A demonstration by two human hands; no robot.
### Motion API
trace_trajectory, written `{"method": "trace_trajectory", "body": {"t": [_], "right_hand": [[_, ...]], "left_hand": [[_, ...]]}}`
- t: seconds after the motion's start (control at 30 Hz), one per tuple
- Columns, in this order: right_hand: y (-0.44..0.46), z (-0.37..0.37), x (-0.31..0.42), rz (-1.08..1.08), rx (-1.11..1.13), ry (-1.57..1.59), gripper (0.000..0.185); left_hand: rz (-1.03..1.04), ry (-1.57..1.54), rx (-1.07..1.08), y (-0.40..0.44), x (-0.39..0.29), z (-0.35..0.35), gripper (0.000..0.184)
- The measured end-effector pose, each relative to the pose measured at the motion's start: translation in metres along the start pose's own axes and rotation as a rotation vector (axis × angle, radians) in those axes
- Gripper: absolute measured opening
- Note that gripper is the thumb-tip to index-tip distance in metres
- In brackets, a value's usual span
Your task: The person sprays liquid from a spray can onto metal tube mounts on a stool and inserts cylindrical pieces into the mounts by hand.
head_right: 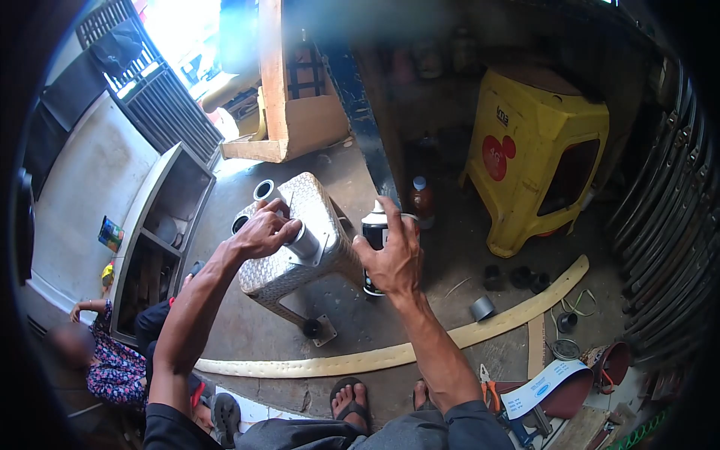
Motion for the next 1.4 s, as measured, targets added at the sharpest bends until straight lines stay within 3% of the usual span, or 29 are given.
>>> {"method": "trace_trajectory", "body": {"t": [0.1,0.17,0.3,0.43,0.5,0.57,0.63,0.7,0.77,0.87,0.93,1.0,1.07,1.2,1.4], "right_hand": [[-0.021,0.002,0.004,-0.006,0.025,-0.012,0.074],[-0.060,0.032,0.012,-0.006,0.409,-0.091,0.074],[-0.122,0.048,0.045,-0.019,0.638,0.213,0.072],[-0.105,0.051,0.042,-0.058,0.581,0.094,0.071],[-0.076,0.039,0.031,-0.016,0.383,-0.004,0.070],[-0.051,0.018,0.020,-0.039,0.042,0.049,0.072],[-0.036,-0.003,0.023,-0.079,-0.085,0.028,0.076],[-0.030,-0.008,0.019,-0.040,-0.072,0.044,0.077],[-0.029,-0.011,0.013,-0.024,-0.087,0.027,0.077],[-0.034,-0.003,0.010,-0.033,-0.074,-0.005,0.076],[-0.052,0.015,0.013,-0.046,-0.008,-0.011,0.071],[-0.091,0.033,0.051,-0.201,0.117,0.067,0.068],[-0.135,0.058,0.073,-0.203,0.332,0.142,0.073],[-0.146,0.065,0.092,-0.272,0.419,0.249,0.073],[-0.069,0.019,0.031,-0.070,-0.012,0.032,0.072]], "left_hand": [[0.016,0.038,0.066,-0.001,0.005,0.006,0.078],[0.012,0.042,0.080,-0.001,0.004,0.004,0.077],[0.009,0.027,0.048,-0.007,0.001,-0.003,0.084],[-0.078,0.034,0.097,-0.015,0.007,-0.003,0.079],[-0.074,0.061,0.052,-0.015,0.009,-0.004,0.081],[-0.145,0.121,0.213,-0.014,0.007,0.001,0.083],[-0.135,0.113,0.211,-0.011,0.003,0.001,0.088],[-0.272,0.046,0.273,-0.009,0.019,0.013,0.096],[-0.296,0.033,0.190,-0.004,0.023,0.018,0.098],[-0.564,-0.019,0.242,-0.007,0.029,0.012,0.104],[-0.572,-0.027,0.220,-0.007,0.038,0.013,0.104],[-0.561,-0.035,0.191,-0.002,0.051,0.014,0.102],[-0.542,-0.012,0.210,0.003,0.051,0.010,0.101],[-0.523,-0.007,0.246,0.000,0.037,0.003,0.094],[-0.447,0.050,0.287,0.002,0.033,0.010,0.099]]}}
Point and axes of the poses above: each hand's wrist, its own y-axis towards the middle knuckle, its own z-axis out of the palm, x = y × z, the point moved 9 cm from there along y, towards the middle knuckle, and after that the axes turned 10 degrees about -x, right-handed, at the moved point
